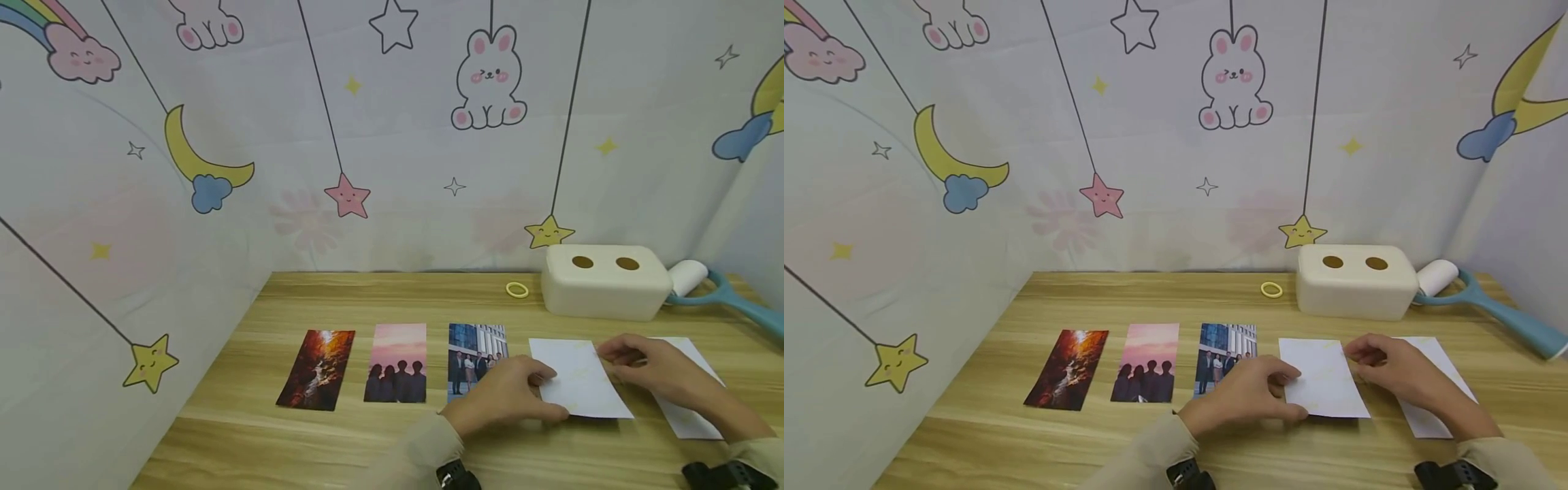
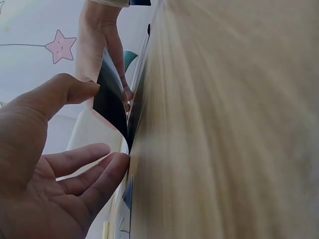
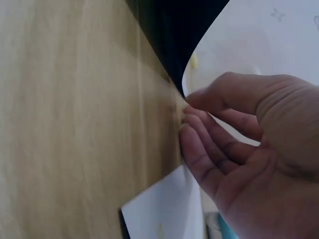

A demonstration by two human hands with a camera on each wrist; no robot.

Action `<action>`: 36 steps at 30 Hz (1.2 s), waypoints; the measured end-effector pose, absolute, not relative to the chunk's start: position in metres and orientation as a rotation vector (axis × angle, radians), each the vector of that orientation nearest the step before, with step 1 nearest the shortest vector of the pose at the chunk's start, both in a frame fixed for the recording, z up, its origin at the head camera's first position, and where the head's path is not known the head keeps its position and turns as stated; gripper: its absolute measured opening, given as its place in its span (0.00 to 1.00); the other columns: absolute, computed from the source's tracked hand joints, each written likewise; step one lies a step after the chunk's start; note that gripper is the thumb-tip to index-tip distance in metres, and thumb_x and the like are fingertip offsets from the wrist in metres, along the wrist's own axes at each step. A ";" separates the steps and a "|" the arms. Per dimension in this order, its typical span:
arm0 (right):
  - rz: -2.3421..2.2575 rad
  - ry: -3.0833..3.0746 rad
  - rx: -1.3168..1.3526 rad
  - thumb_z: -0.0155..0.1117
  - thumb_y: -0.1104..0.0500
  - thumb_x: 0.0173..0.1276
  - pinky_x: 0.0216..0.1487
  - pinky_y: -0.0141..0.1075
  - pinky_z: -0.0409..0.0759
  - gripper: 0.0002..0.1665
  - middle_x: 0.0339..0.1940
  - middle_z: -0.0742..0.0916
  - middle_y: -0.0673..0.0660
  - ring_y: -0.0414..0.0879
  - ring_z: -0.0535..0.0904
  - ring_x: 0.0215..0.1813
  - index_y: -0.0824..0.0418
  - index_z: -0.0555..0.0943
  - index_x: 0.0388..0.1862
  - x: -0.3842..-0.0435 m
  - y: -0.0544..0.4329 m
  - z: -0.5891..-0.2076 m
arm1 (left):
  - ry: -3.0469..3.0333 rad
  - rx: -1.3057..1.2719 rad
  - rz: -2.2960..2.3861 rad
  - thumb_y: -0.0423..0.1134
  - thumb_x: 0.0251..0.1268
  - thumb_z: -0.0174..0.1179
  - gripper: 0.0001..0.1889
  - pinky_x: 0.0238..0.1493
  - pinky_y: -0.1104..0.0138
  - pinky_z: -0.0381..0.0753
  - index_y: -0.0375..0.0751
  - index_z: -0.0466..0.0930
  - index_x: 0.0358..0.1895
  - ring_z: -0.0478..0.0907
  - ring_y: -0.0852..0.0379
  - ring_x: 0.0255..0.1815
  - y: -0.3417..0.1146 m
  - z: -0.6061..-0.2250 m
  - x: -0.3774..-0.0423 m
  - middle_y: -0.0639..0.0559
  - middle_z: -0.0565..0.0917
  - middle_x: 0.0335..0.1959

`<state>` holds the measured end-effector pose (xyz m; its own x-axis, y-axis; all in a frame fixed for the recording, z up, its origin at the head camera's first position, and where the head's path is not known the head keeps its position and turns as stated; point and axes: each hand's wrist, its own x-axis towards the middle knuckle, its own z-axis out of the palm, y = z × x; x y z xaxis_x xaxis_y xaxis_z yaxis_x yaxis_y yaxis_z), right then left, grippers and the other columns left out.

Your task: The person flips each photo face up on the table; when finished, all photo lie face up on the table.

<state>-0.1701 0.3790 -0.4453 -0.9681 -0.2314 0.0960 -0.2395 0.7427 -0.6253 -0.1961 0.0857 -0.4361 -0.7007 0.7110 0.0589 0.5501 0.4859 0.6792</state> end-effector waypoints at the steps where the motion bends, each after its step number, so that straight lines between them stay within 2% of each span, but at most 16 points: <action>1: 1.053 -2.928 0.404 0.72 0.63 0.73 0.44 0.32 0.82 0.14 0.49 0.89 0.54 0.29 0.80 0.44 0.66 0.86 0.55 -0.170 0.380 -0.445 | 2.476 1.056 1.052 0.49 0.56 0.81 0.27 0.43 0.83 0.74 0.43 0.90 0.58 0.78 0.77 0.42 0.085 -0.436 -0.197 0.66 0.87 0.43; 14: 1.115 -2.940 0.485 0.77 0.64 0.67 0.43 0.30 0.82 0.19 0.47 0.87 0.53 0.30 0.79 0.43 0.68 0.85 0.55 -0.169 0.387 -0.445 | 2.407 1.038 1.158 0.47 0.58 0.79 0.22 0.44 0.83 0.75 0.43 0.91 0.55 0.78 0.78 0.40 0.080 -0.439 -0.200 0.67 0.87 0.41; 24: 1.157 -2.948 0.397 0.73 0.61 0.73 0.40 0.32 0.84 0.19 0.48 0.90 0.54 0.29 0.82 0.43 0.70 0.85 0.58 -0.168 0.386 -0.441 | 2.586 1.278 0.780 0.53 0.54 0.82 0.28 0.39 0.86 0.68 0.46 0.91 0.58 0.73 0.78 0.37 0.085 -0.436 -0.200 0.64 0.86 0.42; 32: 1.283 -2.876 0.518 0.70 0.62 0.75 0.44 0.29 0.82 0.19 0.49 0.90 0.42 0.31 0.84 0.49 0.67 0.84 0.61 -0.169 0.380 -0.443 | 2.571 1.295 0.901 0.40 0.60 0.78 0.22 0.42 0.86 0.70 0.40 0.90 0.58 0.75 0.76 0.39 0.083 -0.438 -0.199 0.58 0.87 0.42; 36: 1.334 -2.812 0.580 0.70 0.65 0.75 0.47 0.28 0.82 0.21 0.52 0.90 0.43 0.32 0.84 0.51 0.68 0.83 0.64 -0.168 0.373 -0.444 | 2.541 1.230 1.021 0.36 0.64 0.76 0.19 0.43 0.85 0.73 0.39 0.90 0.57 0.78 0.77 0.41 0.083 -0.441 -0.199 0.56 0.88 0.43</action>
